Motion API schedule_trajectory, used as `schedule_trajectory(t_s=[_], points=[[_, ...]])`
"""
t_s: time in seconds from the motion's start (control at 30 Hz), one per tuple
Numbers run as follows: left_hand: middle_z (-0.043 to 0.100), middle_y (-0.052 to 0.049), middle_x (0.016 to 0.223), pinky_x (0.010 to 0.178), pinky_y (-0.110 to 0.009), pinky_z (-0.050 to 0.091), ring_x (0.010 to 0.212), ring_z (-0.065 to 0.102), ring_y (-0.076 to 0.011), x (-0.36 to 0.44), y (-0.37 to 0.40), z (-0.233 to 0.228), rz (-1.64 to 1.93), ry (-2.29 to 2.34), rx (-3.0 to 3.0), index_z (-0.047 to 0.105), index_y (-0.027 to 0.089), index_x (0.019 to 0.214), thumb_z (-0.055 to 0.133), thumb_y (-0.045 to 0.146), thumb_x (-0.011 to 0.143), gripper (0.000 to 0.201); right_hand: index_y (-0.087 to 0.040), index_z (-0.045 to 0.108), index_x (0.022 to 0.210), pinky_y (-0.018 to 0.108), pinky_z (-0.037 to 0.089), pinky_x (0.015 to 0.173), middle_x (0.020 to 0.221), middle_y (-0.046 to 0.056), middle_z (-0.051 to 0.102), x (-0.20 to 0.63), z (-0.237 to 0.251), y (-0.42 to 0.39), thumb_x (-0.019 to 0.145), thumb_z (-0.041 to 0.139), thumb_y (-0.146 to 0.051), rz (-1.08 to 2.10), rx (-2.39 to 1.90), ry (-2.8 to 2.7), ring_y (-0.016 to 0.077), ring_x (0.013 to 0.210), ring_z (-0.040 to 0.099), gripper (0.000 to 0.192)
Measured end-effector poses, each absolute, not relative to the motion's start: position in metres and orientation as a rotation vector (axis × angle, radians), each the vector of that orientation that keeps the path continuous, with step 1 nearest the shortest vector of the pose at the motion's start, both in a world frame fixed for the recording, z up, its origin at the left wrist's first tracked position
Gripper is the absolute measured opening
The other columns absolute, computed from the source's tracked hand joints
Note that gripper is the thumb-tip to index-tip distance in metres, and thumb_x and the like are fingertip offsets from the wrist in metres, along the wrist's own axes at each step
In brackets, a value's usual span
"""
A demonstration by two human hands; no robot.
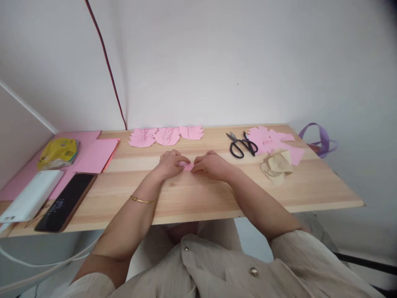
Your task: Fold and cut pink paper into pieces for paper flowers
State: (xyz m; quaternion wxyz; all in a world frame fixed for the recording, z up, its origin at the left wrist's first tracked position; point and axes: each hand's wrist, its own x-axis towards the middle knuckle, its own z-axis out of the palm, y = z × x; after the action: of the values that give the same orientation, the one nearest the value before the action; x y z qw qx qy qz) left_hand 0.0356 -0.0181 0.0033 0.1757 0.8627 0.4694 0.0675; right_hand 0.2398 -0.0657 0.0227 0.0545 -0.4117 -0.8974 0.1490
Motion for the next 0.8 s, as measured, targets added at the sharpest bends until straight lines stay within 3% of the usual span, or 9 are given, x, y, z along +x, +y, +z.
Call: schedule_trajectory(t_s=[0.2,0.43,0.63,0.8], points=[[0.053,-0.002,0.098,0.091,-0.034,0.037,0.094,0.051,-0.0188,0.035,-0.017,0.003,0.196,1.32,2.438,0.069,0.036,0.1,0.055,0.025,0.072,0.033,-0.029,0.07,0.093,0.032,0.025,0.083,0.105,0.001,0.066,0.244,0.034,-0.07,0.086,0.048,-0.025,0.457,-1.36,-2.736,0.0126,0.08,0.059,0.024],[0.053,-0.002,0.099,0.091,-0.035,0.036,0.095,0.05,-0.0197,0.034,-0.018,0.005,0.198,1.326,2.439,0.069,0.036,0.1,0.055,0.022,0.071,0.035,-0.025,0.071,0.083,0.03,0.031,0.078,0.09,0.001,0.069,0.256,0.04,-0.067,0.078,0.051,-0.017,0.447,-1.48,-2.751,0.0164,0.082,0.06,0.022],[0.053,-0.002,0.096,0.089,-0.034,0.037,0.096,0.05,-0.0203,0.036,-0.019,0.007,0.18,1.313,2.459,0.069,0.036,0.1,0.055,0.024,0.072,0.034,-0.026,0.066,0.104,0.031,0.028,0.081,0.097,0.005,0.066,0.239,0.029,-0.068,0.088,0.044,-0.025,0.406,-1.246,-2.695,0.0154,0.083,0.059,0.027],[0.054,-0.002,0.097,0.089,-0.035,0.037,0.096,0.05,-0.0204,0.036,-0.019,0.008,0.185,1.326,2.446,0.069,0.036,0.099,0.055,0.025,0.072,0.033,-0.027,0.067,0.101,0.031,0.027,0.08,0.1,0.005,0.065,0.232,0.026,-0.071,0.089,0.042,-0.025,0.441,-1.221,-2.752,0.0141,0.081,0.058,0.028]])
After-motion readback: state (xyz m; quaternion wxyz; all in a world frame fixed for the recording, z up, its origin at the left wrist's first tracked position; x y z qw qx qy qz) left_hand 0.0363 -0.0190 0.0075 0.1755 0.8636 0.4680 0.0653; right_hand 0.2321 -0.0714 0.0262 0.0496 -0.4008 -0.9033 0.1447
